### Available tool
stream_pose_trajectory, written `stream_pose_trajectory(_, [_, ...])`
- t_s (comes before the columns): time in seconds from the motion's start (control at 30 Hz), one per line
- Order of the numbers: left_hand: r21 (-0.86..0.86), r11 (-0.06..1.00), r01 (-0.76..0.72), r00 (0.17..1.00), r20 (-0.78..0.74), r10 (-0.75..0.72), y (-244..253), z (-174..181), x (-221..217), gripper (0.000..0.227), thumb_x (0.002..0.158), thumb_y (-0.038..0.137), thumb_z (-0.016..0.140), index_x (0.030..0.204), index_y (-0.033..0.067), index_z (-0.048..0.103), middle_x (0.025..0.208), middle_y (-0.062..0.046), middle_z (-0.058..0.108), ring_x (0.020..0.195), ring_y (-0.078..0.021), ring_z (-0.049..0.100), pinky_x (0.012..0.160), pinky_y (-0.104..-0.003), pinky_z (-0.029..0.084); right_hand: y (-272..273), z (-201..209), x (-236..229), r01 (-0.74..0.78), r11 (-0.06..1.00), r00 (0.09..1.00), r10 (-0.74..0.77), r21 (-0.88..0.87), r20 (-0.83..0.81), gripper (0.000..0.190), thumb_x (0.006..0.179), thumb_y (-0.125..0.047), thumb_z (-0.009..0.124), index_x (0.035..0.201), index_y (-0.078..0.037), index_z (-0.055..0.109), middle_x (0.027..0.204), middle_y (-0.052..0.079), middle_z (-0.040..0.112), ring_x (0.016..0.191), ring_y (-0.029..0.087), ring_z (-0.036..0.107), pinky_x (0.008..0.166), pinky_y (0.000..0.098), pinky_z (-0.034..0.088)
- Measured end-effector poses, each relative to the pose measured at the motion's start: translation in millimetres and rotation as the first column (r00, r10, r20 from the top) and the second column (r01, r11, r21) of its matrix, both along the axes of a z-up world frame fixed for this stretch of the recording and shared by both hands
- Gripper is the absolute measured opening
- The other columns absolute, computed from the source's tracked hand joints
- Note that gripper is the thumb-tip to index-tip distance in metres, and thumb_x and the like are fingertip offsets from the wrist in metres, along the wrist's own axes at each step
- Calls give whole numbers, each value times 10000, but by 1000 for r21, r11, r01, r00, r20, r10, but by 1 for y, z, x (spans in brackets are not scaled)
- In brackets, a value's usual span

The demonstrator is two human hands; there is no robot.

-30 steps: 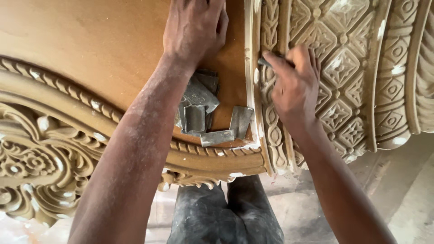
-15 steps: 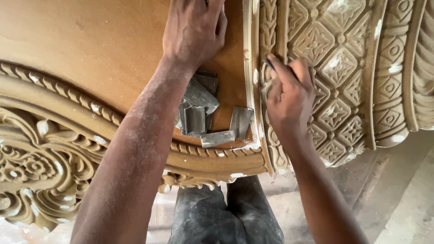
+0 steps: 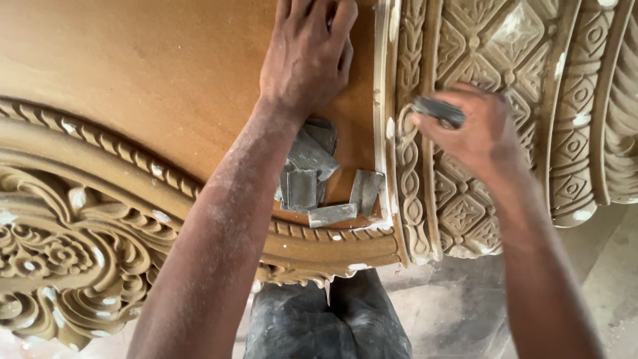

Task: The person sands the intricate carved patterns of a wooden headboard by hand using small rectangular pieces of sandpaper.

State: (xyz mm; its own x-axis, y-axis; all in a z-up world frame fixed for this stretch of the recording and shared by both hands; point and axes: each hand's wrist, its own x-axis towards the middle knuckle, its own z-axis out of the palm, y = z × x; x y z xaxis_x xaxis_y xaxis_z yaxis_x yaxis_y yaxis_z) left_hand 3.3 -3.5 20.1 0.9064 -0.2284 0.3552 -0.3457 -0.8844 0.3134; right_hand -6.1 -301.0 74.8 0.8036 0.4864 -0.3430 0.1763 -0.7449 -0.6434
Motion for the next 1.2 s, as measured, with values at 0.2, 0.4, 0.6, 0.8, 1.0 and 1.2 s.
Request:
stream_pose_trajectory(0.2, [-66,998,17,999,-26,-19,0,8,0,367,941,118,681,1258,50,509,1260,-200,556,1251,-388,481,1037,-570,434,6,3,1,152,981,984,-161,-117,-72,284,1045,-340,692,1057,-71,784,808,62,705,524,150,545,417,305,428])
stream_pose_trajectory(0.4, [-82,997,-5,998,-69,0,0,6,-4,352,971,137,695,1263,72,508,1241,-168,564,1248,-372,485,1010,-543,444,25,24,17,197,937,936,-268,-288,-230,339,1015,-384,724,1038,-50,775,687,121,662,456,132,474,378,313,375])
stream_pose_trajectory(0.6, [-23,999,-26,998,-58,25,-3,3,0,370,935,136,700,1251,80,516,1247,-171,574,1211,-353,491,987,-526,453,17,21,12,200,971,932,-231,-134,-280,290,964,-308,686,1093,-63,772,868,120,760,458,150,567,348,404,451])
stream_pose_trajectory(0.8, [-11,997,-77,995,-66,76,-5,10,-2,366,897,120,726,1206,89,533,1242,-140,579,1177,-328,496,954,-499,466,13,4,41,-194,980,981,195,37,-13,218,1015,-247,733,1126,-66,782,1121,114,735,895,119,680,821,323,596])
stream_pose_trajectory(1.0, [-10,989,-146,987,-66,145,-5,17,-2,364,886,58,730,1187,98,528,1207,-97,583,1133,-307,510,956,-469,472,7,28,71,-434,901,890,427,-10,-157,264,889,-243,747,1108,-109,810,837,38,662,589,116,557,584,324,532])
stream_pose_trajectory(1.2, [-30,981,-190,980,-70,188,-3,14,-3,325,888,33,710,1155,77,529,1186,-112,575,1151,-324,522,984,-486,475,17,28,90,-484,873,875,482,-53,-58,208,956,-126,669,1123,-99,790,870,39,656,517,122,489,393,236,436])
